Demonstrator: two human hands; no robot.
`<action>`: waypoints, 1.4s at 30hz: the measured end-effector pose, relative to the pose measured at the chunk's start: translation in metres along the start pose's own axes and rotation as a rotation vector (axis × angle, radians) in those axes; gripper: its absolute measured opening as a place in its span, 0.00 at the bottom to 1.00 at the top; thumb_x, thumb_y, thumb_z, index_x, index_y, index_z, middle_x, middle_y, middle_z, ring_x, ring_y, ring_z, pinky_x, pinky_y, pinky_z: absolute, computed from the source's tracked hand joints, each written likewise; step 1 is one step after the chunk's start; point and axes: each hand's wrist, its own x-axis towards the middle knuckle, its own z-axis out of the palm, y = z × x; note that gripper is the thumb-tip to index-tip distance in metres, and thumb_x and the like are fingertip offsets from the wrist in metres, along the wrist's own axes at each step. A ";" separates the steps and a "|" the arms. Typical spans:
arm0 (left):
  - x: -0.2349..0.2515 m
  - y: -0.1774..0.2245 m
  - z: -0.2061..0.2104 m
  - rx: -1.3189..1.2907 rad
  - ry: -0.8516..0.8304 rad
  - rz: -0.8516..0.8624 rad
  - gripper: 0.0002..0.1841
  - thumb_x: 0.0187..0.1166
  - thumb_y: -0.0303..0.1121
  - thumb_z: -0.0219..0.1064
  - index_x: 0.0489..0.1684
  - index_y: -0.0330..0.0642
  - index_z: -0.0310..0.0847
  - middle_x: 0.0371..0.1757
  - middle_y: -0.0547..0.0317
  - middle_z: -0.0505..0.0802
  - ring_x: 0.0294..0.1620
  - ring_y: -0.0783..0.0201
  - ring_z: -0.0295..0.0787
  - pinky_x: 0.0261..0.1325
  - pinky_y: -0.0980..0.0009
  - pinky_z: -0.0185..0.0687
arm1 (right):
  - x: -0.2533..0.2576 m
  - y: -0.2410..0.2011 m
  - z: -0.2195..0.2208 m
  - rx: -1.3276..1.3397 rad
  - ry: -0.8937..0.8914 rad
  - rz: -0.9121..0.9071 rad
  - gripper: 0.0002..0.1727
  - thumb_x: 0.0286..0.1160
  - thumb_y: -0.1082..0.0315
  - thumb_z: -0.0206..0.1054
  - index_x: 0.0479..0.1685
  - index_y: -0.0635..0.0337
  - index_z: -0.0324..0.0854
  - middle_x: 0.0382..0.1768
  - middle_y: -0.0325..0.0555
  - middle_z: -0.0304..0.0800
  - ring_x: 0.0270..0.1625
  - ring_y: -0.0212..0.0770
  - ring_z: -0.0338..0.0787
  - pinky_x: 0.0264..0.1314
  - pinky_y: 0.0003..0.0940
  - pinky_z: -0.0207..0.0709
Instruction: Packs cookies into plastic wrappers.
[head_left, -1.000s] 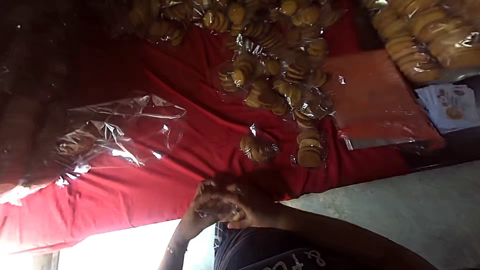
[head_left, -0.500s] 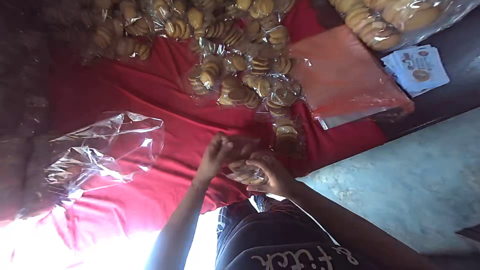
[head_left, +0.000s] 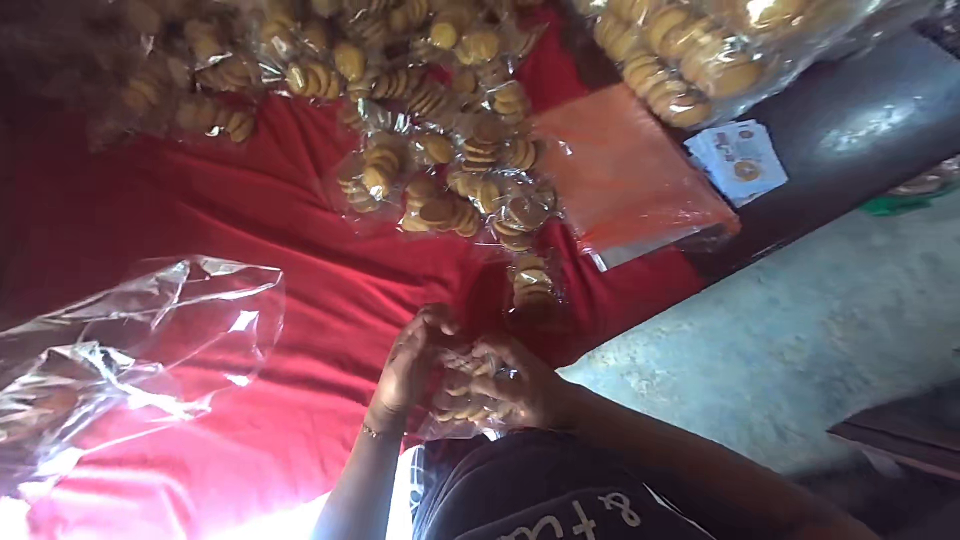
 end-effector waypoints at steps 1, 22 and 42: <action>0.011 0.006 0.008 0.116 -0.051 -0.001 0.17 0.88 0.49 0.55 0.49 0.52 0.88 0.56 0.71 0.90 0.58 0.74 0.85 0.61 0.72 0.82 | -0.009 -0.001 -0.005 -0.012 0.022 0.031 0.24 0.63 0.50 0.79 0.57 0.49 0.84 0.63 0.57 0.79 0.72 0.47 0.78 0.80 0.37 0.71; 0.034 0.023 -0.023 0.008 0.242 -0.265 0.19 0.92 0.31 0.43 0.63 0.37 0.81 0.45 0.64 0.93 0.46 0.75 0.88 0.57 0.74 0.85 | 0.020 -0.005 -0.035 0.118 -0.106 0.090 0.29 0.64 0.40 0.77 0.55 0.50 0.80 0.66 0.46 0.80 0.75 0.34 0.76 0.80 0.29 0.69; -0.082 0.021 0.019 0.162 0.476 0.006 0.23 0.90 0.35 0.47 0.73 0.26 0.69 0.70 0.45 0.81 0.70 0.65 0.79 0.74 0.66 0.75 | 0.019 -0.022 0.007 0.113 -0.245 0.142 0.29 0.58 0.39 0.80 0.54 0.45 0.84 0.76 0.48 0.73 0.82 0.31 0.68 0.85 0.28 0.64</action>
